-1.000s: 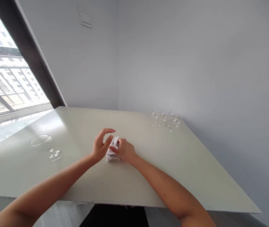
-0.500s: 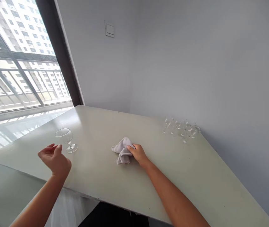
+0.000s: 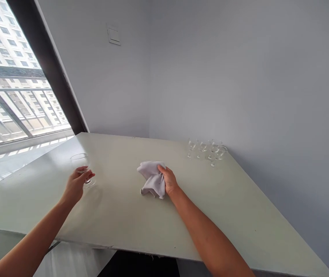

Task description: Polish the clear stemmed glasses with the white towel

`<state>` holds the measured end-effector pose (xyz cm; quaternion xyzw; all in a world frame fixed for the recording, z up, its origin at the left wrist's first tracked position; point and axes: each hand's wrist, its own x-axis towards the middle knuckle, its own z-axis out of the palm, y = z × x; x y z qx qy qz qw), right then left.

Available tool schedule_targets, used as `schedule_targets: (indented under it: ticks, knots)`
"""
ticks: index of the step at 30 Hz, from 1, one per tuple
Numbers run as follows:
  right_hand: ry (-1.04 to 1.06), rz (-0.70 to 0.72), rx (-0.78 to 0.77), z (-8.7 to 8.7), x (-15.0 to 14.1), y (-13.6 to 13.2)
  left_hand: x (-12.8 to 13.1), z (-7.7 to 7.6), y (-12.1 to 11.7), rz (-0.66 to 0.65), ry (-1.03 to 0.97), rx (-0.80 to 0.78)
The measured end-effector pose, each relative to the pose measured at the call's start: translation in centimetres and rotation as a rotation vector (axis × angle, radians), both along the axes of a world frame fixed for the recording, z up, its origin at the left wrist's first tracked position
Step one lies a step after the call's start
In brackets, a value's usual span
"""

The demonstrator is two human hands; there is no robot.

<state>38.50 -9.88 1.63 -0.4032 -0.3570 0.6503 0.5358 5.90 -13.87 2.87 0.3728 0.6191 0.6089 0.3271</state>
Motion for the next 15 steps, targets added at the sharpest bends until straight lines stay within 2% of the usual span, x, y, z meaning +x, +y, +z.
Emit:
schedule_targets:
  ticks: [3, 6, 9, 11, 13, 15]
  knots:
    - [-0.066, -0.191, 0.037, 0.2, 1.0, 0.6, 3.9, 0.7, 2.6, -0.188, 0.165, 0.072]
    - [-0.134, -0.361, 0.077, 0.6, 2.5, 1.0, 8.2, 1.2, 4.8, -0.324, 0.458, 0.111]
    - [-0.218, -0.532, 0.163, 1.8, 3.7, 0.6, 11.7, 0.8, 6.3, -0.421, 0.73, 0.13]
    - [-0.374, -0.653, 0.318, 2.8, 3.8, -0.2, 13.4, -0.1, 6.8, -0.462, 0.851, 0.194]
    - [-0.539, -0.639, 0.496, 3.6, 3.1, -1.2, 14.8, -1.2, 7.0, -0.456, 0.947, 0.278]
    - [-0.611, -0.406, 0.576, 3.8, 1.8, -2.1, 15.7, -2.2, 6.9, -0.422, 1.032, 0.357]
